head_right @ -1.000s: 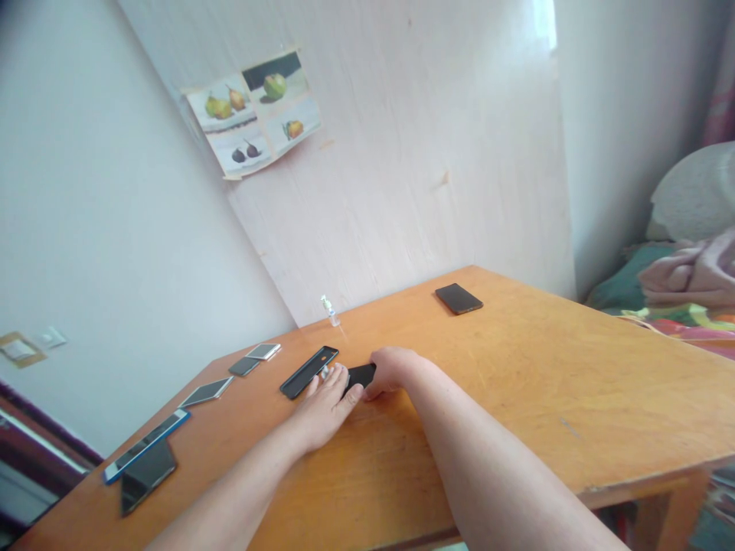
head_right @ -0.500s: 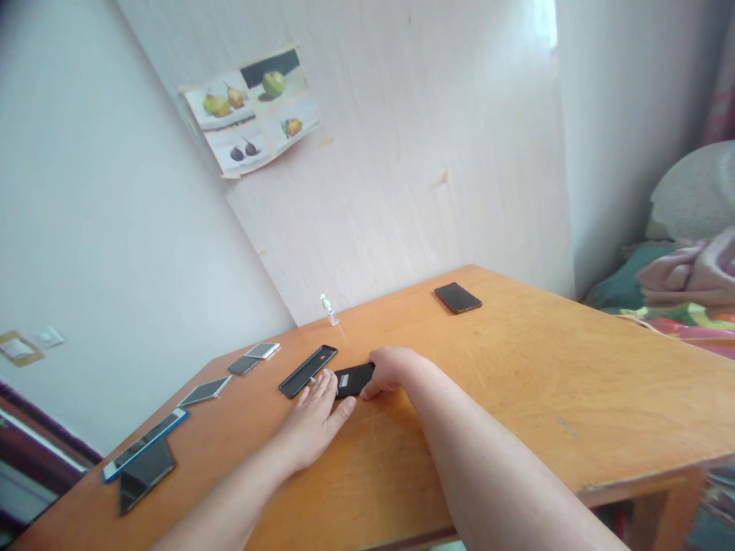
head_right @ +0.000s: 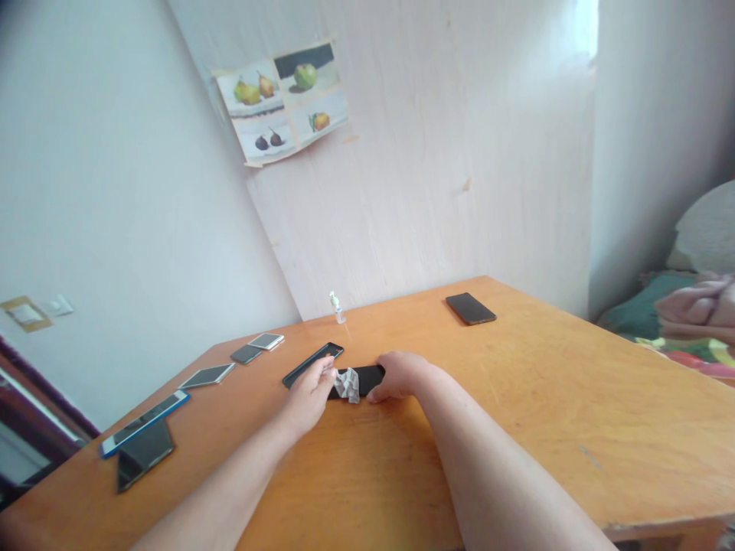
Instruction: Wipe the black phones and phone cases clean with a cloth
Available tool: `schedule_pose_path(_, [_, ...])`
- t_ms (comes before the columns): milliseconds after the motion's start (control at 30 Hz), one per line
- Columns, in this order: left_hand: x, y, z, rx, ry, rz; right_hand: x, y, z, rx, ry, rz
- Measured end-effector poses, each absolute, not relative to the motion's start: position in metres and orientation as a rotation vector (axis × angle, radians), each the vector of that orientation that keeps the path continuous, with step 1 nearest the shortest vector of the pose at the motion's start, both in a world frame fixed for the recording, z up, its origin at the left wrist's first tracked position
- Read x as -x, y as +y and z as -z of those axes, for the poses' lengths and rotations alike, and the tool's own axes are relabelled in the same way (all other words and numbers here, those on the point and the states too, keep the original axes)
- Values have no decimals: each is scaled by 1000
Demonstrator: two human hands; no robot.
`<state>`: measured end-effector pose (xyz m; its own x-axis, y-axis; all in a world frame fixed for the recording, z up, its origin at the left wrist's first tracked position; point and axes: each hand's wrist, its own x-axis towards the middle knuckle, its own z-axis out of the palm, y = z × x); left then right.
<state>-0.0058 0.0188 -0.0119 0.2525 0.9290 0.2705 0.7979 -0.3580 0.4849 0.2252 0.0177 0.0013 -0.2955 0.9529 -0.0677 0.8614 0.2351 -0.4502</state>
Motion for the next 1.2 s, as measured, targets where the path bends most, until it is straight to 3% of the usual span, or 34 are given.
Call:
schedule_pose_path(233, [26,38,29,-2224,1664,-652,-226,12,-2,1688,-2261,-594])
schedule_pose_path(533, [32,36,20,-2263,1570,-539,-194,4,-4,1709,-1984,-251])
schedule_pose_path(700, [32,34,19,-2294,1484,-548,-169,-5,2,1698,-2149,-246])
schedule_pose_path(900, [29,31,15,-2356,1443,-532,-191,10,9,1935,-2049,-126])
schedule_pose_path(1200, [31,29,15,-2291,1399,-595,-229,34,24,2024,-1756,-256])
